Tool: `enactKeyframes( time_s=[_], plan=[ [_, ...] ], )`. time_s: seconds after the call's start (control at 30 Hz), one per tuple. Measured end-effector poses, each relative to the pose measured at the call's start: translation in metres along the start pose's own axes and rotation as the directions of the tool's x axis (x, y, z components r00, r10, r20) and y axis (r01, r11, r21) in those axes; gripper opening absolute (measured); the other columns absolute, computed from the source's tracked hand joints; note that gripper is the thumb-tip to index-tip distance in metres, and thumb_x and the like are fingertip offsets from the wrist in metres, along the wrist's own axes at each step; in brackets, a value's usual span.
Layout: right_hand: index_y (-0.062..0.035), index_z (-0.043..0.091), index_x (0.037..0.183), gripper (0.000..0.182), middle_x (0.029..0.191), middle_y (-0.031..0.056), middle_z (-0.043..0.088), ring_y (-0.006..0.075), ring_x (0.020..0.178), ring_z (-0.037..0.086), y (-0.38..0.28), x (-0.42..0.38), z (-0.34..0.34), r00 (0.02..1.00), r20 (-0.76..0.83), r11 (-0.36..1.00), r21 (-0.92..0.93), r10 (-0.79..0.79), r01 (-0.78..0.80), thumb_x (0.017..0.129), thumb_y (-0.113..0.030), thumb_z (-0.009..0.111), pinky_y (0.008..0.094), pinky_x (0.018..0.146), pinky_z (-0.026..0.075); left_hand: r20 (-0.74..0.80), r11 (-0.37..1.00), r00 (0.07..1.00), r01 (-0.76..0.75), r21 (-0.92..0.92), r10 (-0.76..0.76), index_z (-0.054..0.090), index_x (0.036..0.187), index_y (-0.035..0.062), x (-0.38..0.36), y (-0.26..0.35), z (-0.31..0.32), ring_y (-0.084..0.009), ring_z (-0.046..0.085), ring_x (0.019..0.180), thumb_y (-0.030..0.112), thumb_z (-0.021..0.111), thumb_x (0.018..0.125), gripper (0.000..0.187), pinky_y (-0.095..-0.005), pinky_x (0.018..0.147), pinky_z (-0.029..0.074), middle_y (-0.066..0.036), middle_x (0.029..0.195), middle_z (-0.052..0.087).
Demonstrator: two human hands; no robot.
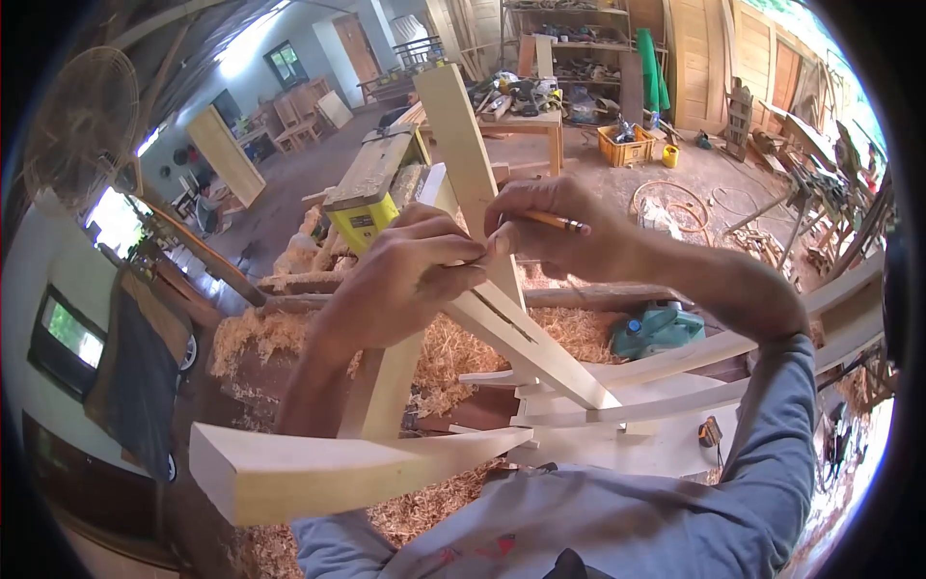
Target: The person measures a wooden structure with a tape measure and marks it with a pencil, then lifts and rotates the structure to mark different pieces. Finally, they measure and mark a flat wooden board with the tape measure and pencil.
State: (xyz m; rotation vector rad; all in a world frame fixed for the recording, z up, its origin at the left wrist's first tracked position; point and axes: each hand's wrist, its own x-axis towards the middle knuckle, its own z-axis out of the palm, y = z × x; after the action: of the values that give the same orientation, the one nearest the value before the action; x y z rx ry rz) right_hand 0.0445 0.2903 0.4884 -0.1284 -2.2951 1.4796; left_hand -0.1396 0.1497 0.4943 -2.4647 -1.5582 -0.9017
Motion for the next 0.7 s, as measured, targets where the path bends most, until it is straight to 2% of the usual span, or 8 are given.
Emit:
enactKeyframes(
  time_s=[0.07, 0.2, 0.23, 0.33, 0.5, 0.6, 0.67, 0.7],
  plan=[
    [-0.0038, 0.065, 0.1, 0.023, 0.07, -0.0027, 0.055, 0.0028, 0.057, 0.051, -0.003, 0.008, -0.004, 0.976, 0.063, 0.955, -0.198, -0.21, 0.218, 0.094, -0.026, 0.062, 0.0203, 0.048, 0.041, 0.001, 0.998, 1.0, 0.028, -0.05, -0.028, 0.07, 0.098, 0.0015, 0.0, 0.0, 0.003, -0.0265, 0.061, 0.085, 0.012, 0.07, 0.084, 0.018, -0.037, 0.078, 0.048, -0.01, 0.083, 0.065],
    [-0.0045, 0.067, 0.097, 0.02, 0.067, -0.002, 0.054, 0.003, 0.053, 0.048, -0.019, 0.029, -0.013, 0.936, 0.187, 0.848, -0.399, -0.298, 0.349, 0.092, -0.024, 0.064, 0.0207, 0.045, 0.039, 0.028, 0.983, 0.994, 0.112, -0.148, -0.109, 0.067, 0.096, -0.0013, 0.002, 0.003, 0.0, -0.0256, 0.061, 0.082, 0.009, 0.065, 0.088, 0.013, -0.0379, 0.074, 0.047, -0.01, 0.078, 0.065],
    [-0.0021, 0.066, 0.098, 0.022, 0.064, -0.001, 0.054, 0.0042, 0.053, 0.048, -0.042, 0.024, -0.013, 0.986, 0.137, 0.963, -0.264, 0.091, -0.053, 0.091, -0.023, 0.065, 0.0208, 0.043, 0.039, 0.055, 0.984, 0.994, 0.103, -0.147, -0.096, 0.067, 0.096, -0.0013, 0.001, 0.0, 0.001, -0.0256, 0.061, 0.082, 0.009, 0.065, 0.088, 0.013, -0.0379, 0.074, 0.047, -0.01, 0.078, 0.065],
    [-0.0048, 0.071, 0.092, 0.031, 0.066, 0.0023, 0.054, 0.0103, 0.059, 0.056, -0.035, 0.03, -0.015, 0.974, 0.129, 0.973, -0.162, 0.185, -0.164, 0.082, -0.034, 0.074, 0.0242, 0.045, 0.044, 0.022, 0.934, 0.991, 0.131, -0.331, -0.131, 0.065, 0.095, -0.0027, 0.0, -0.007, 0.008, -0.0254, 0.06, 0.079, 0.006, 0.061, 0.09, 0.011, -0.0374, 0.072, 0.047, -0.011, 0.077, 0.065],
    [0.0093, 0.059, 0.111, 0.047, 0.083, 0.0103, 0.065, 0.0143, 0.067, 0.063, -0.012, 0.0, 0.006, 0.994, -0.061, 0.988, 0.125, 0.095, -0.086, 0.088, -0.03, 0.07, 0.027, 0.057, 0.058, 0.018, 0.964, 0.992, 0.122, -0.236, -0.121, 0.066, 0.091, -0.0036, 0.002, 0.0, 0.004, -0.0247, 0.06, 0.074, 0.007, 0.061, 0.091, 0.011, -0.0356, 0.068, 0.047, -0.012, 0.073, 0.064],
    [0.0043, 0.056, 0.119, 0.042, 0.096, 0.0105, 0.064, 0.0144, 0.081, 0.065, 0.002, -0.028, 0.013, 0.977, -0.195, 0.988, 0.139, 0.089, -0.062, 0.089, -0.022, 0.069, 0.0264, 0.068, 0.057, 0.052, 0.985, 0.993, 0.11, -0.133, -0.104, 0.067, 0.087, -0.0034, 0.007, 0.001, 0.001, -0.0241, 0.057, 0.069, 0.012, 0.061, 0.093, 0.017, -0.0347, 0.064, 0.045, -0.012, 0.071, 0.062],
    [0.0024, 0.056, 0.121, 0.041, 0.1, 0.0142, 0.066, 0.0178, 0.082, 0.066, 0.018, -0.041, 0.015, 0.97, -0.228, 0.997, 0.022, 0.082, -0.08, 0.088, -0.018, 0.07, 0.0298, 0.073, 0.055, 0.018, 0.997, 0.999, 0.041, -0.064, -0.04, 0.06, 0.074, -0.0038, 0.009, -0.001, 0.003, -0.0121, 0.054, 0.06, 0.014, 0.054, 0.097, 0.03, -0.0274, 0.056, 0.041, -0.007, 0.065, 0.056],
    [0.0023, 0.055, 0.122, 0.044, 0.1, 0.016, 0.066, 0.0202, 0.083, 0.067, 0.026, -0.045, 0.013, 0.954, -0.232, 0.95, -0.289, -0.189, 0.118, 0.087, -0.019, 0.071, 0.0314, 0.073, 0.054, 0.024, 0.997, 0.999, 0.041, -0.065, -0.039, 0.06, 0.074, -0.0038, 0.009, -0.002, 0.003, -0.0121, 0.054, 0.06, 0.014, 0.054, 0.097, 0.03, -0.0274, 0.056, 0.041, -0.007, 0.065, 0.056]
  ],
)
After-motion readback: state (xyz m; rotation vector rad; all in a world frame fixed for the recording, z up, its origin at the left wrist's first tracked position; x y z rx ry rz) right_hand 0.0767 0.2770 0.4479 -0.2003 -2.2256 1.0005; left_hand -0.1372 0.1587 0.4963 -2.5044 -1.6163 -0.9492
